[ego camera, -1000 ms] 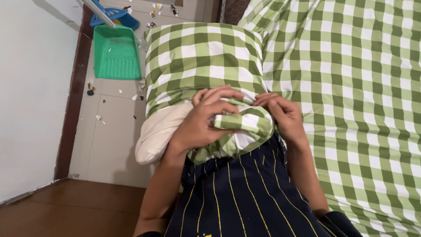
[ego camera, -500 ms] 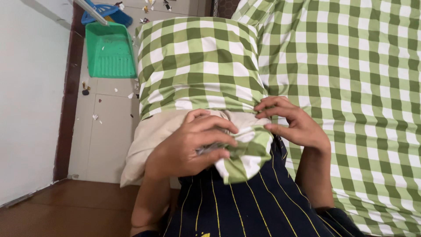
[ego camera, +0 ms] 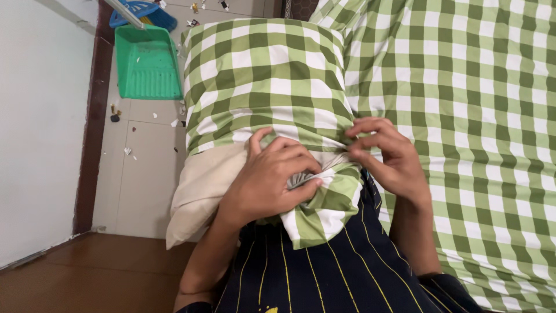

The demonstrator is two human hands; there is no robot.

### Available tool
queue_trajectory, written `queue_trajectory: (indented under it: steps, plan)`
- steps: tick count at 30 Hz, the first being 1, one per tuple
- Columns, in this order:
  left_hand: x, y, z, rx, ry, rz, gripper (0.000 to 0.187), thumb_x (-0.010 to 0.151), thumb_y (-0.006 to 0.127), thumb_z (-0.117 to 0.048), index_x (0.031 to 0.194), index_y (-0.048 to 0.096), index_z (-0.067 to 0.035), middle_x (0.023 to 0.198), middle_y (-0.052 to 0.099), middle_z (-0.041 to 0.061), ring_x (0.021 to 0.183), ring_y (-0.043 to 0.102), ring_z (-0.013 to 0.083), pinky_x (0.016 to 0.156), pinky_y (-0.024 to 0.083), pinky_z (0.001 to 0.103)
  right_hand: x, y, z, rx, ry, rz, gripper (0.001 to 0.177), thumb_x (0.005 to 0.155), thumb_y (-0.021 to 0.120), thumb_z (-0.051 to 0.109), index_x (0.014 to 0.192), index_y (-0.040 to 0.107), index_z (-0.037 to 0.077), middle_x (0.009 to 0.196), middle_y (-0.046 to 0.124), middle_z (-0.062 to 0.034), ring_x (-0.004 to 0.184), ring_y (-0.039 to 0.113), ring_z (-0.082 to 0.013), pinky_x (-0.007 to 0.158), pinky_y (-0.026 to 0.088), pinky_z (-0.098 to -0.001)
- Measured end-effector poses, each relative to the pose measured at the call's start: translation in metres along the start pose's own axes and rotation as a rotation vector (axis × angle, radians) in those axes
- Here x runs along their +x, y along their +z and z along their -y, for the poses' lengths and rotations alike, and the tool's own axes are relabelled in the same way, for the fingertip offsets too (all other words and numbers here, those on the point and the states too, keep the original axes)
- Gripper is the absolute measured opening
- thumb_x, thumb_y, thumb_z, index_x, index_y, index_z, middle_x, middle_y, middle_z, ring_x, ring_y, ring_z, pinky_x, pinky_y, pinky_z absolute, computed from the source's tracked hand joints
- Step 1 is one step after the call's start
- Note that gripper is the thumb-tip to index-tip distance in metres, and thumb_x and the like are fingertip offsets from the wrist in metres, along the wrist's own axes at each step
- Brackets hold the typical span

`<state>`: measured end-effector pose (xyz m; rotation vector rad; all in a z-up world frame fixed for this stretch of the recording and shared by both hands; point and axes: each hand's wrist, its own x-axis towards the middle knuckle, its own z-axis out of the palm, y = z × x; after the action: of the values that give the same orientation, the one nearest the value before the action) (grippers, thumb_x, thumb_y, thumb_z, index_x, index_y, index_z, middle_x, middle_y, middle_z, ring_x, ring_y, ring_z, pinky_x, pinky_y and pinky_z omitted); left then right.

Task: The person puts a patterned pillowcase onto a pillow by hand, smoothing the fabric over the pillow's surface.

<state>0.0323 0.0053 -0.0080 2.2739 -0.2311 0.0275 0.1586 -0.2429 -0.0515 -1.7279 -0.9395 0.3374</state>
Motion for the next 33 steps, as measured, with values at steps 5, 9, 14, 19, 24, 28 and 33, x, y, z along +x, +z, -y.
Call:
queue_trajectory:
  steps: [5,9,14,19,24,28,33]
  plan:
    - [-0.002,0.001,0.002,-0.076,0.026,-0.09,0.018,0.094,0.067,-0.03,0.099,0.077,-0.016,0.123,0.068,0.002,0.128,0.056,0.0223,0.119,0.021,0.054,-0.006,-0.011,0.004,0.184,0.044,0.19,0.009,0.093,0.074,0.008,0.101,0.076,0.004,0.116,0.068,-0.0082,0.119,0.064,-0.0236,0.105,0.052,-0.0383]
    - [0.002,0.001,0.002,-0.013,-0.013,-0.078,0.019,0.093,0.068,-0.031,0.092,0.079,-0.016,0.137,0.063,0.003,0.136,0.053,0.025,0.122,0.02,0.056,-0.005,-0.011,0.007,0.131,0.204,0.218,0.017,0.094,0.072,0.013,0.109,0.075,0.005,0.123,0.065,-0.0087,0.12,0.063,-0.0224,0.101,0.053,-0.0373]
    - [0.009,0.001,0.001,0.069,0.013,0.141,0.038,0.081,0.071,-0.05,0.088,0.082,-0.015,0.147,0.051,0.012,0.142,0.032,0.0375,0.114,0.003,0.068,0.005,-0.015,0.012,-0.054,0.046,0.331,0.028,0.087,0.076,0.016,0.113,0.076,0.005,0.133,0.061,-0.011,0.131,0.051,-0.0285,0.111,0.038,-0.0447]
    - [0.003,0.008,0.004,0.1,0.008,0.306,0.054,0.077,0.068,-0.064,0.098,0.082,-0.016,0.154,0.042,0.013,0.148,0.019,0.0393,0.112,-0.004,0.071,0.0,-0.008,0.007,-0.24,-0.058,0.308,0.017,0.081,0.08,0.023,0.094,0.079,0.012,0.122,0.071,-0.004,0.133,0.053,-0.028,0.112,0.035,-0.0473]
    - [-0.025,-0.001,0.003,0.264,0.091,-0.164,0.055,0.095,0.066,-0.059,0.125,0.075,-0.015,0.158,0.048,0.012,0.15,0.036,0.033,0.124,0.008,0.063,-0.003,-0.008,-0.013,-0.22,0.069,0.138,0.008,0.088,0.077,0.017,0.091,0.077,0.009,0.107,0.077,-0.0009,0.129,0.062,-0.0244,0.111,0.043,-0.045]
    - [-0.055,-0.02,-0.01,0.354,-0.053,-0.26,0.05,0.093,0.069,-0.058,0.117,0.076,-0.014,0.145,0.058,0.006,0.141,0.048,0.0275,0.122,0.015,0.061,-0.003,-0.013,-0.029,-0.21,0.141,0.069,0.011,0.089,0.075,0.013,0.098,0.077,0.007,0.103,0.077,-0.0021,0.126,0.063,-0.0259,0.108,0.048,-0.0432]
    - [-0.048,-0.02,-0.005,0.411,0.01,-0.256,0.08,0.072,0.077,-0.058,0.131,0.066,-0.005,0.143,0.059,0.018,0.131,0.052,0.0372,0.116,0.024,0.055,-0.001,-0.02,-0.036,-0.232,0.146,0.127,0.009,0.088,0.075,0.011,0.096,0.075,0.005,0.104,0.076,-0.0041,0.127,0.061,-0.0279,0.107,0.047,-0.044]
